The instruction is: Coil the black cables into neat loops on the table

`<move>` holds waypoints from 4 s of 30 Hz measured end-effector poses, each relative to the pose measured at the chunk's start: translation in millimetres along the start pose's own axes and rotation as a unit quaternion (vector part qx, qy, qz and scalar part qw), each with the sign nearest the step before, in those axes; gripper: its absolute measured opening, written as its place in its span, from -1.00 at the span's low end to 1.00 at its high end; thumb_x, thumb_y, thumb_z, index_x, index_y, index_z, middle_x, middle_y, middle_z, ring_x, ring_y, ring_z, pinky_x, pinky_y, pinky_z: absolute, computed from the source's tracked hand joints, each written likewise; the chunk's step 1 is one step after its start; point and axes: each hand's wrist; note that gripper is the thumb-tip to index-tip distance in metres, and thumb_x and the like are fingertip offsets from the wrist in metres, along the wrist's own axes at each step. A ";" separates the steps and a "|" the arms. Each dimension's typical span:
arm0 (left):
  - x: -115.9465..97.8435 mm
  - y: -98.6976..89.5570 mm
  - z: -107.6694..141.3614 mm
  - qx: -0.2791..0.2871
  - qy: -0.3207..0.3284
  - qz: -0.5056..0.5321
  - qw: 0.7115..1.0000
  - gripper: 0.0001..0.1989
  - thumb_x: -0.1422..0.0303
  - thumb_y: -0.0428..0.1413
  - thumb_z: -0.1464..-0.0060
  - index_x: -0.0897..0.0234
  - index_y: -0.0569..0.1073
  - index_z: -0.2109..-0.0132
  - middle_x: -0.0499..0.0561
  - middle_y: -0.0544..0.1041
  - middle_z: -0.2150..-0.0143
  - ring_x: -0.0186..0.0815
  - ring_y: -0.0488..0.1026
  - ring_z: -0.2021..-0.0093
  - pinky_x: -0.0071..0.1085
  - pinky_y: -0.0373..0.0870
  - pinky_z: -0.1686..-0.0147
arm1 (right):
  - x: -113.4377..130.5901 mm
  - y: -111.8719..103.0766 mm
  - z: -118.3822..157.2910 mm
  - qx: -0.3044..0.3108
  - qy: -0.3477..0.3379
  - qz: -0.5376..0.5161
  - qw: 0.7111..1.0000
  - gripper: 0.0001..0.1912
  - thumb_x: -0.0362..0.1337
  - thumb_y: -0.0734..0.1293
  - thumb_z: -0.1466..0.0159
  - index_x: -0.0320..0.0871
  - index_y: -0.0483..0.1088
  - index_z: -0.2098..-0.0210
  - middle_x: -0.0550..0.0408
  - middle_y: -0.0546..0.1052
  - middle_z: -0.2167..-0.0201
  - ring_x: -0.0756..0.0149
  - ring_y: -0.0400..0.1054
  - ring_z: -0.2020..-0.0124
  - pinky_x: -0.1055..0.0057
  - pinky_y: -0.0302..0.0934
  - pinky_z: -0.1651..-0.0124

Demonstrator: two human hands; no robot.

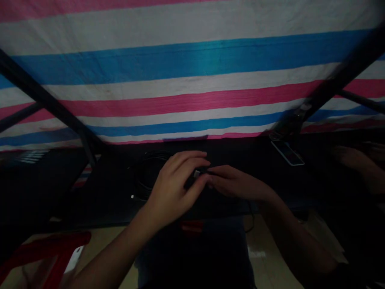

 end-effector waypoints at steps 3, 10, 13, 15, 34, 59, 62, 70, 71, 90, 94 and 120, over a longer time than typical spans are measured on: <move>20.8 18.7 -29.0 0.116 0.001 -0.089 0.989 -0.76 0.28 0.01 -0.34 0.28 0.54 0.15 0.09 0.60 0.16 -0.16 0.53 0.14 -0.22 0.39 0.10 | 6.1 -0.1 -7.0 -0.025 -0.029 0.086 0.996 -0.74 -0.23 0.28 -0.33 -0.18 0.37 0.47 0.27 0.25 0.61 0.52 0.03 0.60 0.55 -0.08 0.56; 58.5 19.7 -43.8 0.010 -0.096 0.021 0.995 -0.68 0.28 -0.03 -0.34 0.29 0.49 0.33 -0.06 0.40 0.49 -0.38 0.33 0.49 -0.45 0.19 0.47 | -18.3 -18.3 2.7 -0.039 0.026 -0.039 0.998 -0.66 -0.01 0.39 -0.30 -0.13 0.30 0.37 0.37 0.13 0.64 0.56 -0.07 0.68 0.57 -0.19 0.65; 72.3 0.8 -43.1 -0.106 -0.220 0.160 0.957 -0.69 0.16 0.07 -0.26 0.29 0.50 0.32 -0.10 0.31 0.50 -0.46 0.17 0.61 -0.50 0.09 0.62 | -37.1 -25.9 15.3 -0.105 0.012 -0.073 0.992 -0.59 0.04 0.39 -0.31 -0.11 0.23 0.40 0.38 0.13 0.65 0.57 -0.07 0.69 0.56 -0.19 0.65; 80.0 -5.9 -37.2 -0.171 -0.271 0.248 0.914 -0.69 0.11 0.14 -0.19 0.29 0.47 0.34 -0.10 0.30 0.49 -0.50 0.13 0.65 -0.53 0.03 0.67 | -47.6 -27.6 21.6 -0.133 -0.008 -0.049 0.990 -0.60 0.04 0.36 -0.35 -0.13 0.26 0.39 0.33 0.22 0.64 0.54 0.05 0.65 0.55 -0.08 0.59; 56.7 -1.4 2.0 0.093 -0.369 0.480 0.790 -0.68 0.14 0.15 -0.24 0.29 0.43 0.36 -0.24 0.04 0.62 -0.54 -0.16 0.67 -0.60 -0.21 0.70 | -3.9 -23.7 -1.7 -0.147 -0.012 0.165 0.975 -0.67 -0.01 0.36 -0.29 -0.17 0.44 0.36 0.23 0.29 0.55 0.47 0.08 0.57 0.49 -0.04 0.52; 82.6 -81.0 41.5 -0.211 -0.344 0.514 0.756 -0.53 0.31 0.34 -0.01 0.23 0.13 0.49 -0.26 -0.25 0.55 -0.50 -0.25 0.63 -0.61 -0.12 0.69 | -153.3 27.6 84.7 -0.343 0.181 -0.081 0.918 -0.39 0.37 0.29 -0.16 -0.07 0.49 0.48 0.04 0.44 0.53 0.24 0.28 0.51 0.34 0.21 0.47; 84.1 -48.5 36.2 -0.216 -0.320 0.572 0.724 -0.46 0.31 0.25 -0.08 0.21 -0.02 0.53 -0.26 -0.29 0.58 -0.47 -0.32 0.62 -0.54 -0.18 0.69 | -118.6 41.3 61.9 -0.327 0.115 -0.125 0.930 -0.39 0.37 0.32 -0.14 -0.07 0.54 0.43 0.03 0.42 0.47 0.28 0.25 0.49 0.37 0.15 0.50; 77.9 22.7 32.9 -0.284 -0.256 0.584 0.717 -0.37 0.16 0.07 -0.23 0.22 -0.21 0.54 -0.22 -0.35 0.62 -0.43 -0.41 0.62 -0.41 -0.25 0.67 | -76.9 75.2 -0.1 -0.183 0.094 -0.185 0.961 -0.21 0.45 0.23 -0.17 -0.17 0.55 0.21 0.21 0.30 0.56 0.50 0.05 0.65 0.49 -0.08 0.59; 75.0 28.2 33.7 -0.289 -0.251 0.579 0.720 -0.37 0.14 0.06 -0.24 0.22 -0.21 0.54 -0.21 -0.35 0.62 -0.43 -0.41 0.62 -0.40 -0.24 0.67 | -77.0 79.6 -3.0 -0.175 0.088 -0.193 0.961 -0.21 0.45 0.22 -0.18 -0.18 0.55 0.20 0.20 0.32 0.55 0.50 0.07 0.66 0.49 -0.06 0.60; 25.3 77.9 37.3 -0.376 -0.223 0.539 0.720 -0.42 0.06 -0.04 -0.31 0.25 -0.05 0.56 -0.07 0.11 0.58 -0.31 0.26 0.47 -0.30 0.42 0.28 | -51.5 105.7 -44.3 -0.297 -0.150 -0.444 0.832 -0.47 0.22 0.39 -0.24 -0.01 0.42 0.00 -0.06 0.59 -0.07 0.07 0.42 -0.15 0.02 0.15 -0.31; 37.2 99.9 44.6 -0.345 -0.292 0.475 0.755 -0.53 0.00 0.03 -0.26 0.21 0.18 0.48 0.06 0.48 0.17 -0.11 0.44 -0.04 -0.13 0.39 -0.11 | -40.5 92.7 -45.3 -0.304 -0.194 -0.391 0.847 -0.63 0.07 0.37 -0.35 -0.02 0.35 0.02 0.03 0.64 0.20 0.15 0.47 -0.07 0.14 0.25 -0.19; 10.7 14.5 22.7 0.040 -0.161 0.050 0.985 -0.69 0.26 0.19 -0.19 0.15 0.63 -0.06 0.19 0.64 0.05 0.01 0.56 0.11 -0.16 0.42 0.02 | 11.9 46.0 -11.0 0.002 -0.042 0.132 0.990 -0.83 -0.47 0.27 -0.18 -0.18 0.49 0.42 0.15 0.54 0.42 0.35 0.37 0.40 0.46 0.21 0.34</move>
Point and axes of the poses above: each hand's wrist, its own z-axis away from the middle knuckle, its own y-axis out of the palm, x = y × z
